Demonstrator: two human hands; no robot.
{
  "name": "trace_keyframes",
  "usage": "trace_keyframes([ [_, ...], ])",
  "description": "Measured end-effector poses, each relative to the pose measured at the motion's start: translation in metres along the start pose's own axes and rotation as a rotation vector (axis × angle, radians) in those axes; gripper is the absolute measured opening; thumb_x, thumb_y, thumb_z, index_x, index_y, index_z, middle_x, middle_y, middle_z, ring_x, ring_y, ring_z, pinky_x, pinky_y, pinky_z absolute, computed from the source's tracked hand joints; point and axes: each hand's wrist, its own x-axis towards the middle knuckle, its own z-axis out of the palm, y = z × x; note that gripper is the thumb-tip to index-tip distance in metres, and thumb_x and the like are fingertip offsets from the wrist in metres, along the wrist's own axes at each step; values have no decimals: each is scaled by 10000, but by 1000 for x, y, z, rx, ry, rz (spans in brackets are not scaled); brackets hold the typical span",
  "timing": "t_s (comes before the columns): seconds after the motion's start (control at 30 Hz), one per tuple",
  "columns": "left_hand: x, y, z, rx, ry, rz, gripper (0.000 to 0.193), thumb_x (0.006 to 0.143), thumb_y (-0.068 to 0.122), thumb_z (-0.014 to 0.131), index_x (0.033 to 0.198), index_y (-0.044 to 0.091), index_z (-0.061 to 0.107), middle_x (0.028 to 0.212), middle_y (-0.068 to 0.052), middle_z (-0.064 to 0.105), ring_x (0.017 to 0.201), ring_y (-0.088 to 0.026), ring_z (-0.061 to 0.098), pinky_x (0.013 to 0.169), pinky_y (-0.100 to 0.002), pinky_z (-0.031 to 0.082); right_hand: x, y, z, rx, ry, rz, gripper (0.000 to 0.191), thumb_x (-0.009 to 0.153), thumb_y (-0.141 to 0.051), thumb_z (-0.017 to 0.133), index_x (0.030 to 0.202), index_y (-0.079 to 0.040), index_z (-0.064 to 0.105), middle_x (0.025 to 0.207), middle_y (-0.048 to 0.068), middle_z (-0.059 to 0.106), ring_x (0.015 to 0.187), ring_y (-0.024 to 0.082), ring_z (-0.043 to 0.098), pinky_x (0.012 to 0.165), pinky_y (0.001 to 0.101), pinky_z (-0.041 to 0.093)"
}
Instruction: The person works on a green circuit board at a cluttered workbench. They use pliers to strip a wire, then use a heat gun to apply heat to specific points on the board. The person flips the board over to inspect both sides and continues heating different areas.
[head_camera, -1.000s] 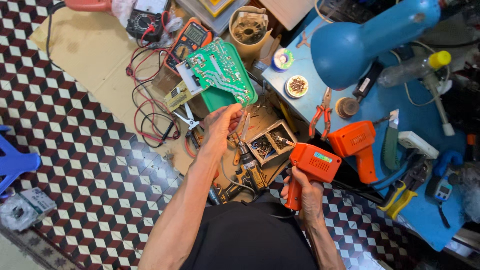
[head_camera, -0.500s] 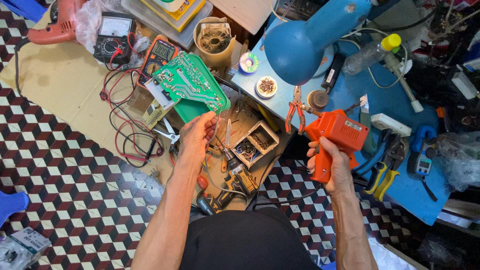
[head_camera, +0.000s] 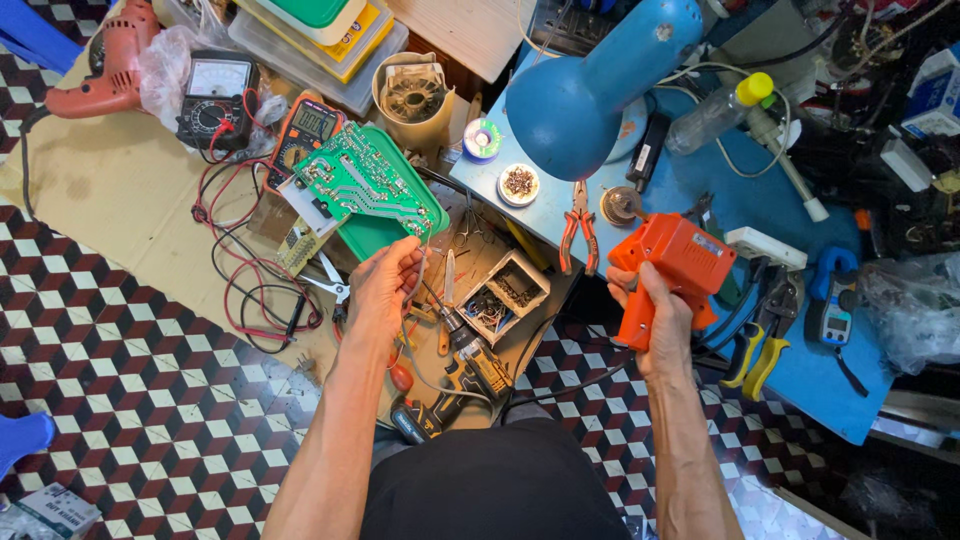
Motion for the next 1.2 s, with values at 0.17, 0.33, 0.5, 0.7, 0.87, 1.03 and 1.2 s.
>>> trace_keyframes([
  [0.17, 3, -3, 2, -17, -10, 0, 219, 820, 194, 802, 952, 31, 741, 857, -49, 755, 673, -73, 636, 611, -190, 476, 43, -9, -23, -23, 52, 15, 506, 940, -314, 678, 1271, 57, 585, 1104, 216, 720, 1022, 328, 722, 938, 431, 596],
  [0.33, 7, -4, -11, 25, 35, 26, 248, 799, 258, 812, 946, 69, 749, 836, -5, 743, 674, -60, 632, 627, -191, 484, 77, -12, -23, -3, -24, -34, 578, 1016, -365, 653, 1370, 74, 526, 1195, 256, 678, 1138, 356, 716, 1007, 434, 587],
  [0.5, 5, -3, -17, 43, 15, 49, 277, 797, 281, 817, 952, 58, 763, 840, 6, 742, 690, -52, 631, 654, -188, 494, 73, -12, -24, 17, 8, -4, 563, 988, -365, 666, 1336, 54, 528, 1270, 298, 653, 1177, 393, 694, 1038, 440, 571],
  [0.7, 4, -2, -16, 38, 28, 34, 312, 775, 276, 817, 986, 55, 751, 860, -14, 762, 697, -57, 643, 658, -192, 511, 39, 2, -29, 172, -16, 89, 510, 1028, -421, 707, 1287, -5, 568, 1217, 228, 661, 1083, 331, 690, 950, 404, 565],
  [0.87, 6, -4, -17, 53, 34, 39, 308, 780, 276, 816, 981, 51, 755, 859, -17, 754, 692, -59, 638, 653, -192, 516, 19, 7, -27, 216, 5, 50, 508, 1021, -446, 708, 1331, -67, 572, 1184, 179, 656, 1040, 299, 675, 917, 392, 541],
  [1.03, 7, -5, -19, 40, 10, 49, 288, 796, 285, 813, 964, 59, 752, 861, -15, 761, 699, -57, 641, 656, -189, 511, 7, 3, -23, 212, 77, 3, 528, 1008, -444, 684, 1382, -89, 571, 1160, 125, 672, 1052, 270, 678, 927, 383, 546],
  [1.2, 8, -7, -20, 26, -4, 52, 261, 806, 280, 811, 941, 66, 750, 852, -15, 762, 690, -55, 635, 648, -189, 506, -13, 8, -20, -14, 284, -300, 526, 1084, -391, 696, 1409, -11, 534, 1261, 102, 697, 1135, 168, 679, 890, 299, 488],
])
